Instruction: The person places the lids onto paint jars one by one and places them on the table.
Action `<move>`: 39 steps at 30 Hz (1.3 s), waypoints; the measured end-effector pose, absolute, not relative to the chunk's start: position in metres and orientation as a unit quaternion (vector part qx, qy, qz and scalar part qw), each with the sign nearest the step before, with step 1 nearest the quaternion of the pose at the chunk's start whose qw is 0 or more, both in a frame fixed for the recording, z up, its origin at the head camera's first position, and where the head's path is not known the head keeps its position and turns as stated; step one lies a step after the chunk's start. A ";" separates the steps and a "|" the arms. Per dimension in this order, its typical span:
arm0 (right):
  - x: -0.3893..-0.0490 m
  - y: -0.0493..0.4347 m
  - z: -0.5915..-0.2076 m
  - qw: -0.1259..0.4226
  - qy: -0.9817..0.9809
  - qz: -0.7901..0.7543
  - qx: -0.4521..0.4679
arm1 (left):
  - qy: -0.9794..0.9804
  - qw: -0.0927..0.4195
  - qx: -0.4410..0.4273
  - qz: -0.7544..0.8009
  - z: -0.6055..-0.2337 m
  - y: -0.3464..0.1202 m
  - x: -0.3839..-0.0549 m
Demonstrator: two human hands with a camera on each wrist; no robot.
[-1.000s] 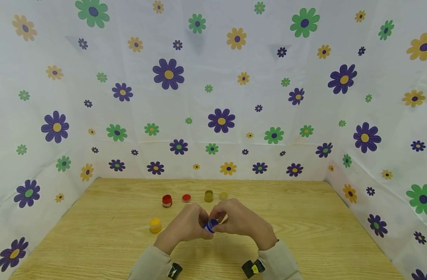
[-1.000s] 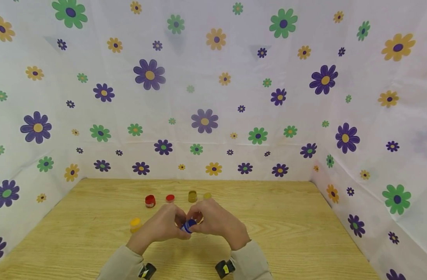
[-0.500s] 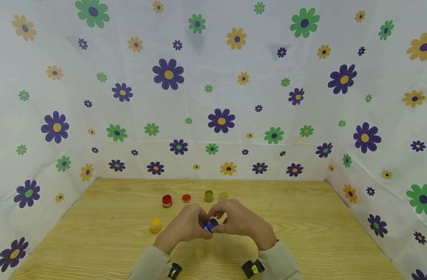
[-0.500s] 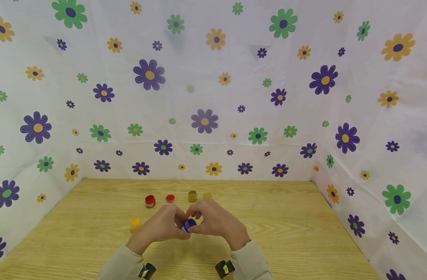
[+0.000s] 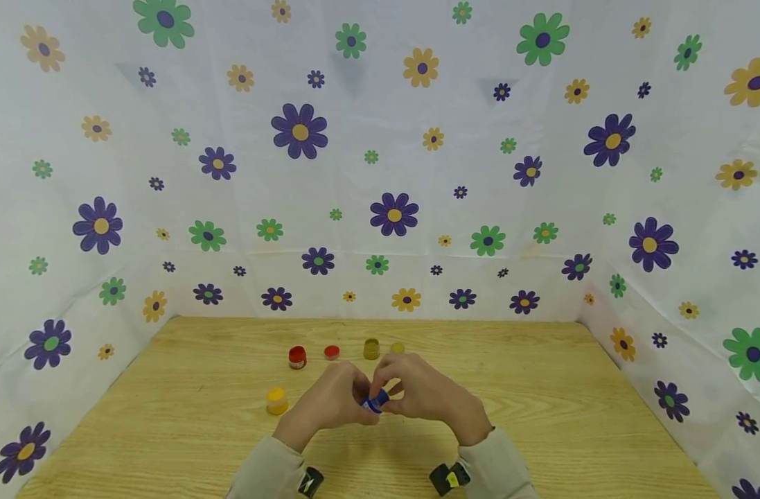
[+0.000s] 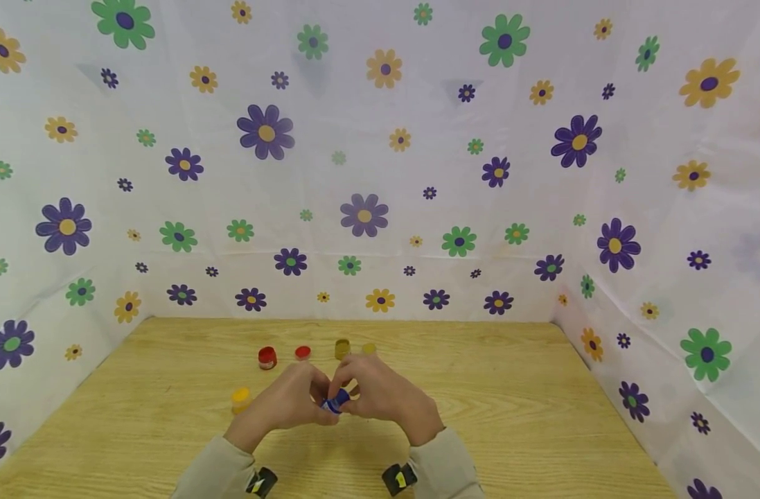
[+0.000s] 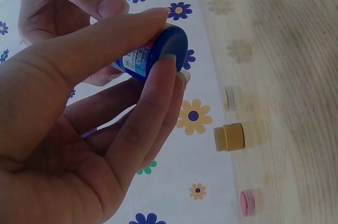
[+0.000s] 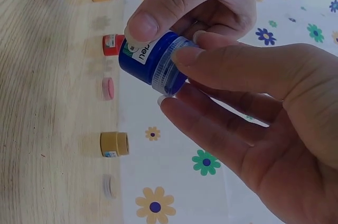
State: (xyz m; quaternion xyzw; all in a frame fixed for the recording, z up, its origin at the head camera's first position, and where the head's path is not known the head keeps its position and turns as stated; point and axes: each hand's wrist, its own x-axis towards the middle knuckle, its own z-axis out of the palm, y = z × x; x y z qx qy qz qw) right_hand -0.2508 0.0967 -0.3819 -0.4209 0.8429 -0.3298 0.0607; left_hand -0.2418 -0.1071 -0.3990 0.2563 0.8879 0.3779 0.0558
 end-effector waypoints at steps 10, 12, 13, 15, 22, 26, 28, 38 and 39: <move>-0.251 0.097 -0.382 0.055 0.844 -0.327 -0.421 | 0.887 0.059 0.255 0.380 -0.399 -0.106 -0.241; -0.251 0.097 -0.382 0.053 0.846 -0.324 -0.419 | 0.887 0.059 0.254 0.381 -0.399 -0.106 -0.241; -0.251 0.097 -0.382 0.051 0.847 -0.323 -0.419 | 0.887 0.059 0.254 0.381 -0.398 -0.106 -0.241; -0.251 0.097 -0.382 0.048 0.849 -0.318 -0.420 | 0.887 0.059 0.254 0.381 -0.398 -0.106 -0.241; -0.251 0.097 -0.382 0.037 0.853 -0.305 -0.421 | 0.886 0.061 0.255 0.383 -0.400 -0.106 -0.242; -0.252 0.097 -0.383 0.035 0.854 -0.305 -0.420 | 0.887 0.062 0.254 0.381 -0.401 -0.106 -0.242; -0.252 0.097 -0.383 0.033 0.854 -0.308 -0.418 | 0.888 0.062 0.251 0.380 -0.401 -0.106 -0.243; -0.252 0.099 -0.382 0.033 0.851 -0.322 -0.413 | 0.890 0.066 0.244 0.380 -0.401 -0.108 -0.243; -0.252 0.099 -0.382 0.033 0.850 -0.322 -0.415 | 0.890 0.066 0.243 0.379 -0.400 -0.108 -0.243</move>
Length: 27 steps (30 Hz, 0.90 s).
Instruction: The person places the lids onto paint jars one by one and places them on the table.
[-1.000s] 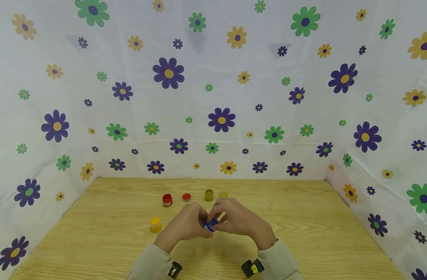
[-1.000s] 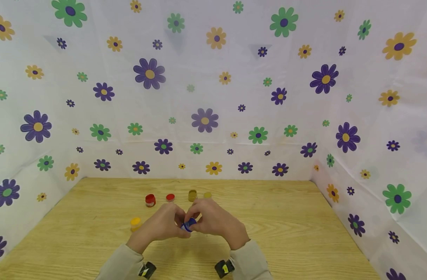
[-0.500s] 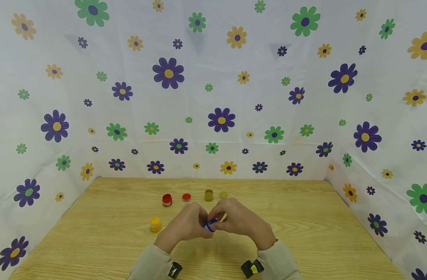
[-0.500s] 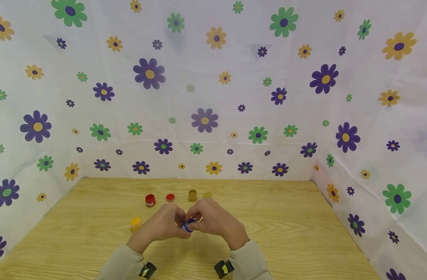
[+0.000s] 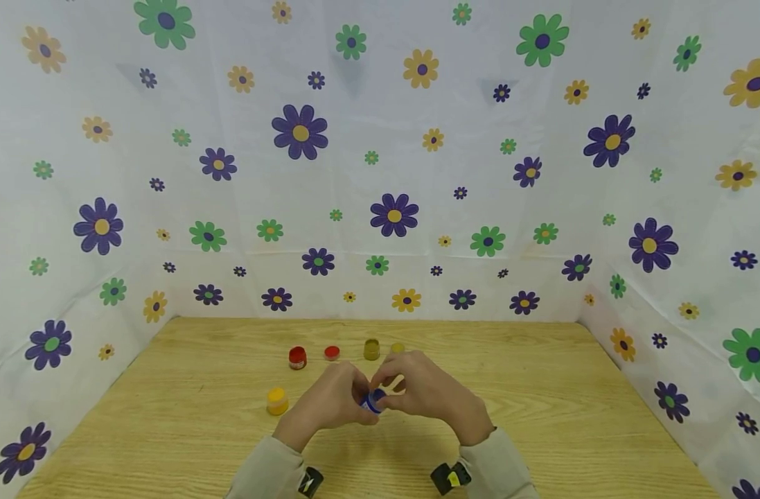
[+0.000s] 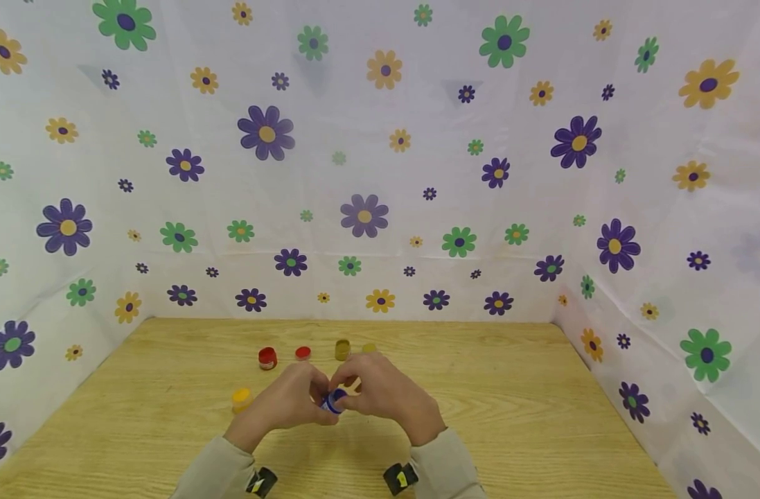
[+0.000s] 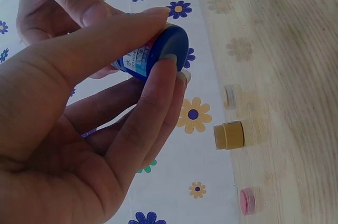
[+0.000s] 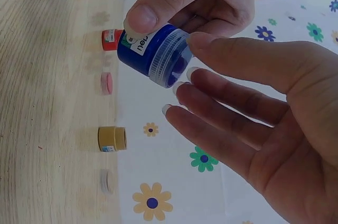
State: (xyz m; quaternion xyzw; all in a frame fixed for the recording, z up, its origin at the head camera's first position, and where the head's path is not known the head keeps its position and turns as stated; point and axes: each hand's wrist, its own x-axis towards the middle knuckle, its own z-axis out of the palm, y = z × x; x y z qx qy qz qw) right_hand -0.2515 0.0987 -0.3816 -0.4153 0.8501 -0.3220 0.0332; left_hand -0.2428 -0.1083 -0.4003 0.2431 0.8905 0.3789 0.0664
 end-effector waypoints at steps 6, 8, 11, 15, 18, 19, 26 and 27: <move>-0.251 0.098 -0.381 0.049 0.846 -0.324 -0.419 | 0.892 0.061 0.245 0.374 -0.400 -0.108 -0.243; -0.251 0.097 -0.381 0.054 0.843 -0.329 -0.423 | 0.892 0.060 0.247 0.373 -0.400 -0.108 -0.243; -0.252 0.097 -0.382 0.052 0.839 -0.330 -0.430 | 0.892 0.059 0.250 0.372 -0.400 -0.108 -0.243; -0.253 0.096 -0.383 0.045 0.839 -0.325 -0.435 | 0.891 0.059 0.252 0.373 -0.399 -0.108 -0.244; -0.252 0.097 -0.383 0.043 0.841 -0.321 -0.433 | 0.891 0.058 0.254 0.373 -0.399 -0.108 -0.243; -0.252 0.097 -0.383 0.043 0.843 -0.320 -0.431 | 0.891 0.058 0.254 0.373 -0.399 -0.108 -0.243; -0.251 0.096 -0.383 0.056 0.849 -0.334 -0.406 | 0.885 0.061 0.260 0.380 -0.399 -0.107 -0.241; -0.251 0.096 -0.383 0.055 0.850 -0.334 -0.403 | 0.885 0.062 0.260 0.381 -0.399 -0.107 -0.241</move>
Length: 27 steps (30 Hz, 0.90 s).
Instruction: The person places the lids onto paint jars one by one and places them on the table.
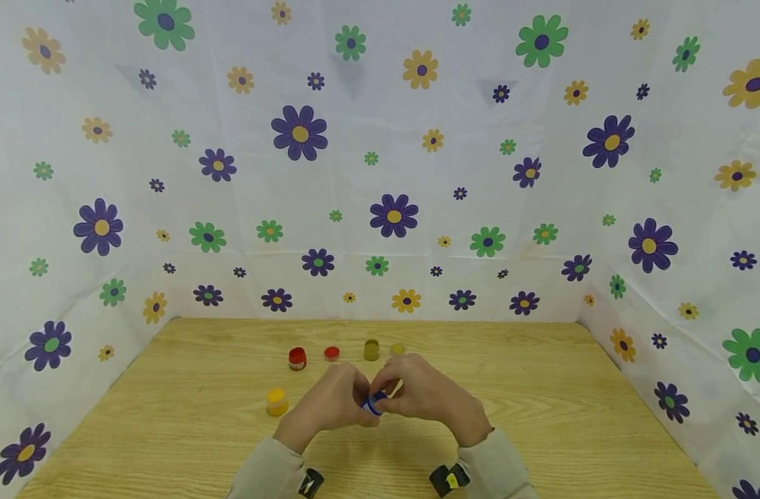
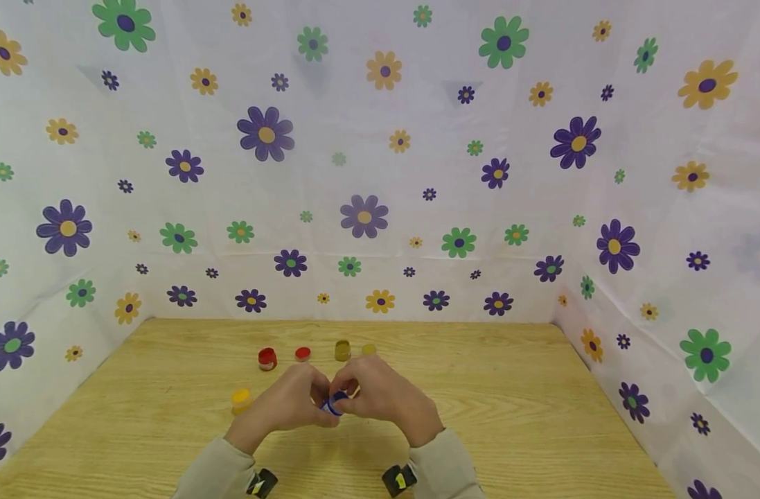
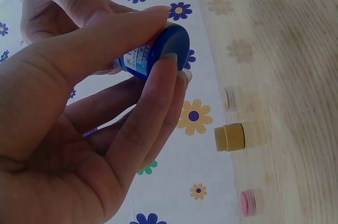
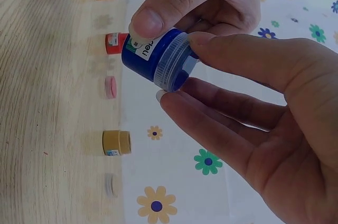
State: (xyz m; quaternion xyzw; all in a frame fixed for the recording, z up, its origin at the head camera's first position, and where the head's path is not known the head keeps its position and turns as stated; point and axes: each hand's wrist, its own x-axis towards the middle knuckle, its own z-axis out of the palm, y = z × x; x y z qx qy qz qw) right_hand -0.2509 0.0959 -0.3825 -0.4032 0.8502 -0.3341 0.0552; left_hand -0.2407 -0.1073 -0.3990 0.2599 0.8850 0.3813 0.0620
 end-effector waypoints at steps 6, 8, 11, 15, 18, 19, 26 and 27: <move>-0.251 0.095 -0.383 0.051 0.856 -0.327 -0.398 | 0.886 0.065 0.259 0.380 -0.399 -0.108 -0.241; -0.251 0.095 -0.383 0.052 0.856 -0.327 -0.397 | 0.886 0.065 0.259 0.379 -0.399 -0.108 -0.241; -0.251 0.096 -0.383 0.052 0.855 -0.333 -0.394 | 0.887 0.064 0.259 0.377 -0.399 -0.108 -0.241; -0.251 0.100 -0.381 0.049 0.852 -0.348 -0.388 | 0.891 0.065 0.247 0.374 -0.399 -0.109 -0.241; -0.251 0.101 -0.380 0.047 0.848 -0.348 -0.397 | 0.893 0.067 0.239 0.374 -0.399 -0.109 -0.242; -0.251 0.101 -0.380 0.046 0.847 -0.346 -0.402 | 0.893 0.067 0.240 0.375 -0.400 -0.109 -0.242; -0.251 0.099 -0.382 0.060 0.837 -0.345 -0.420 | 0.892 0.060 0.246 0.374 -0.401 -0.109 -0.243; -0.252 0.099 -0.383 0.060 0.836 -0.347 -0.421 | 0.892 0.059 0.247 0.374 -0.401 -0.109 -0.243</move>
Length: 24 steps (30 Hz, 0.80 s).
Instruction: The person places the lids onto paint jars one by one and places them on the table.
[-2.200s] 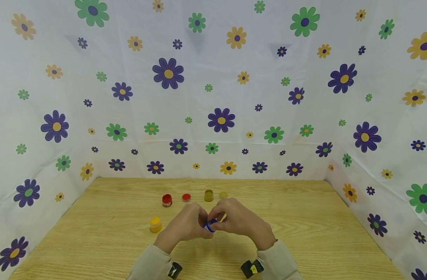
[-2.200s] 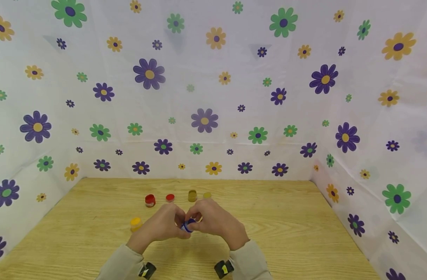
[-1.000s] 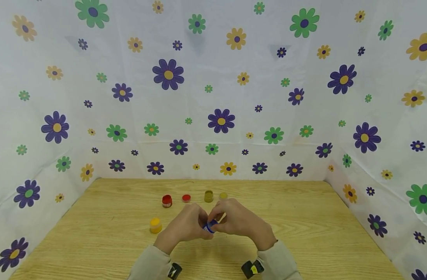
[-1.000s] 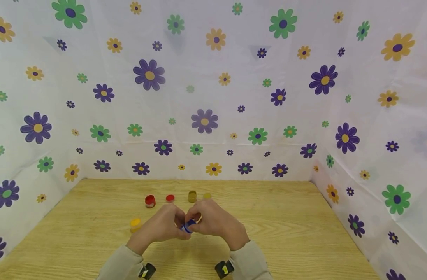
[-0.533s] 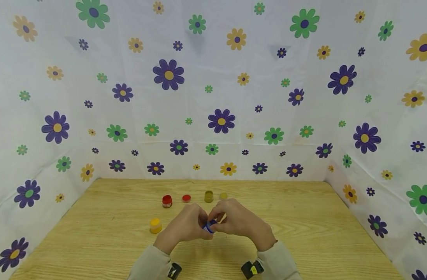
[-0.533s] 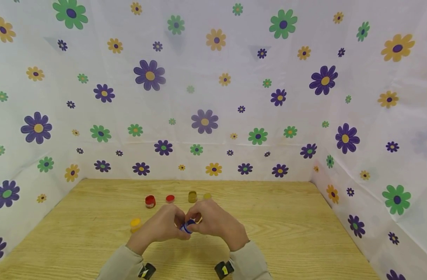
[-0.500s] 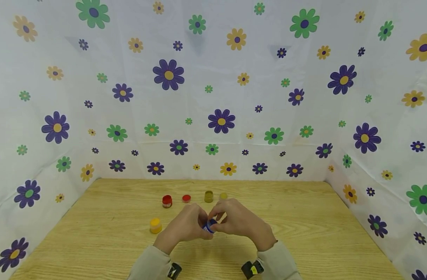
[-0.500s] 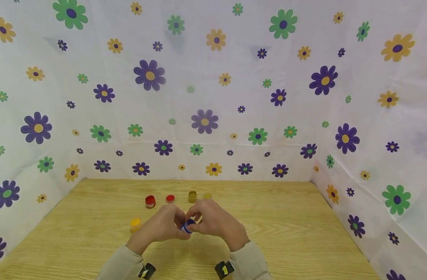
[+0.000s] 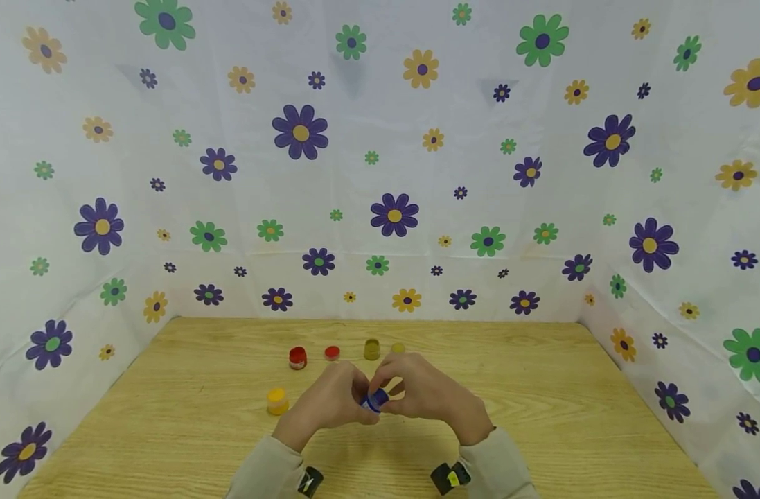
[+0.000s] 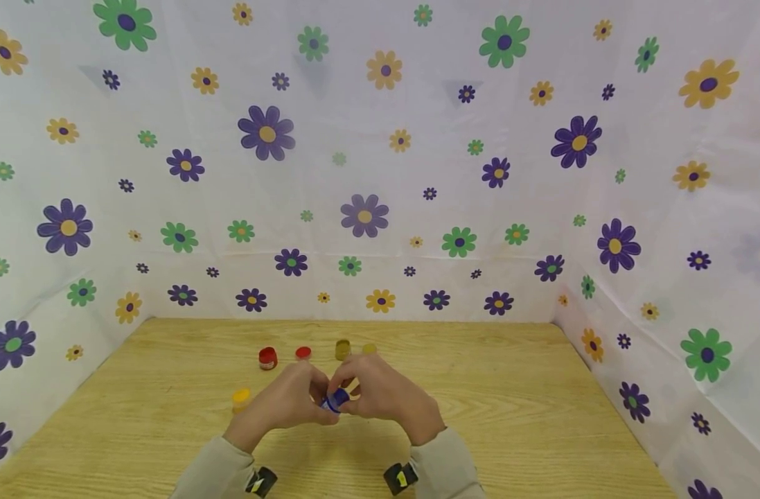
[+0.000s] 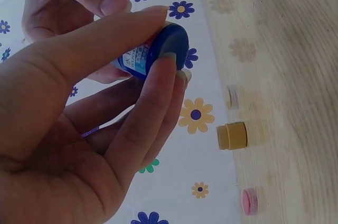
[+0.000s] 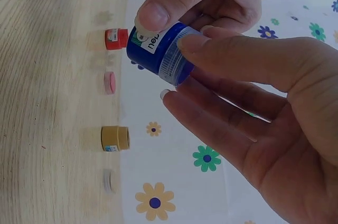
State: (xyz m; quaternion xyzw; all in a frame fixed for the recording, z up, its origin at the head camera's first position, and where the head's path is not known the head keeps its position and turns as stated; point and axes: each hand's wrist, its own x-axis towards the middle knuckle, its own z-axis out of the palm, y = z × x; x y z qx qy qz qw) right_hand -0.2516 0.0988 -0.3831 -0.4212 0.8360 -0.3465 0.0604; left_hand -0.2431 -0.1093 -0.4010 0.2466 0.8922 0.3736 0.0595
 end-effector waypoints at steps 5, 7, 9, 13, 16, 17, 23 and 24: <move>-0.253 0.098 -0.386 0.061 0.833 -0.348 -0.425 | 0.892 0.059 0.249 0.372 -0.400 -0.110 -0.243; -0.254 0.098 -0.387 0.061 0.833 -0.350 -0.425 | 0.892 0.060 0.248 0.372 -0.400 -0.110 -0.243; -0.254 0.098 -0.387 0.065 0.832 -0.356 -0.421 | 0.892 0.061 0.249 0.373 -0.399 -0.110 -0.243; -0.253 0.098 -0.387 0.062 0.837 -0.351 -0.416 | 0.890 0.062 0.250 0.376 -0.399 -0.109 -0.242; -0.253 0.097 -0.386 0.055 0.843 -0.337 -0.415 | 0.889 0.062 0.252 0.378 -0.400 -0.109 -0.242; -0.253 0.097 -0.385 0.053 0.845 -0.333 -0.416 | 0.889 0.062 0.252 0.378 -0.400 -0.109 -0.243; -0.252 0.096 -0.385 0.056 0.844 -0.337 -0.412 | 0.889 0.060 0.251 0.379 -0.400 -0.110 -0.243; -0.252 0.096 -0.385 0.056 0.845 -0.338 -0.411 | 0.889 0.059 0.251 0.378 -0.400 -0.110 -0.243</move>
